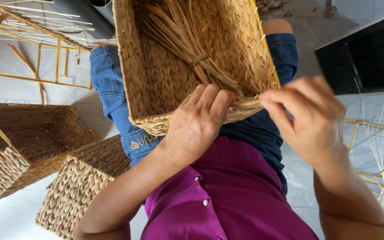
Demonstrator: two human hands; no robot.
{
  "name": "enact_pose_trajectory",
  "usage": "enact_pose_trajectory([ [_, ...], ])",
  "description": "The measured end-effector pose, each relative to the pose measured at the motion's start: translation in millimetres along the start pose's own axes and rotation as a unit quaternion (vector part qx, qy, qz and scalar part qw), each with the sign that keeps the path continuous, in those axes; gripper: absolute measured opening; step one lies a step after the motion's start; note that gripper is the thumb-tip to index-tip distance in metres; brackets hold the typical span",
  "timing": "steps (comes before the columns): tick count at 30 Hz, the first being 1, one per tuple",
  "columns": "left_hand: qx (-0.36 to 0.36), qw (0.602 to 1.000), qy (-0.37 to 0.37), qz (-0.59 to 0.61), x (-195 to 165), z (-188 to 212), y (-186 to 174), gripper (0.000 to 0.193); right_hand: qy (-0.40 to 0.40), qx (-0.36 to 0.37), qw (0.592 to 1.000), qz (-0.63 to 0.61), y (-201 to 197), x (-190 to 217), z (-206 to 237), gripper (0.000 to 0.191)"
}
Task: The person sits on the floor with a woven basket on their lap and weaves thin water-hyacinth strips around the yellow bamboo rim of the basket, tucking and tightening each strip by hand to secure the edge. They repeatedly pull strips from a bundle inside the basket and work them into the rim one after another.
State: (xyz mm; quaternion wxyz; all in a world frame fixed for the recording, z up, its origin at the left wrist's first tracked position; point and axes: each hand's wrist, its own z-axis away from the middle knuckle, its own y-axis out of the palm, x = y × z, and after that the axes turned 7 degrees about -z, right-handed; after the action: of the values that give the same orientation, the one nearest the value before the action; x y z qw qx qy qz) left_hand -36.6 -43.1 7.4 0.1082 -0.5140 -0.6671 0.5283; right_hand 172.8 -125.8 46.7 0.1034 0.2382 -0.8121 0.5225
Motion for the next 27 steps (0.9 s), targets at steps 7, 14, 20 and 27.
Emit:
enact_pose_trajectory([
  [7, -0.008, 0.997, 0.031, -0.068, 1, 4, -1, 0.038, -0.041, 0.14, 0.988, 0.051, 35, -29, -51, 0.008],
  [14, -0.017, 0.999, -0.013, -0.042, 0, 0, 6, 0.015, -0.045, 0.163, 0.985, -0.029, 49, -47, -57, 0.02],
  [20, 0.023, 0.999, -0.043, -0.011, 1, -7, 5, 0.013, 0.067, -0.057, 0.983, -0.164, 23, -13, 2, 0.009],
  [27, 0.144, 0.973, -0.117, 0.14, 3, -20, -9, 0.024, 0.137, -0.046, 0.954, -0.263, 57, 3, 49, 0.02],
])
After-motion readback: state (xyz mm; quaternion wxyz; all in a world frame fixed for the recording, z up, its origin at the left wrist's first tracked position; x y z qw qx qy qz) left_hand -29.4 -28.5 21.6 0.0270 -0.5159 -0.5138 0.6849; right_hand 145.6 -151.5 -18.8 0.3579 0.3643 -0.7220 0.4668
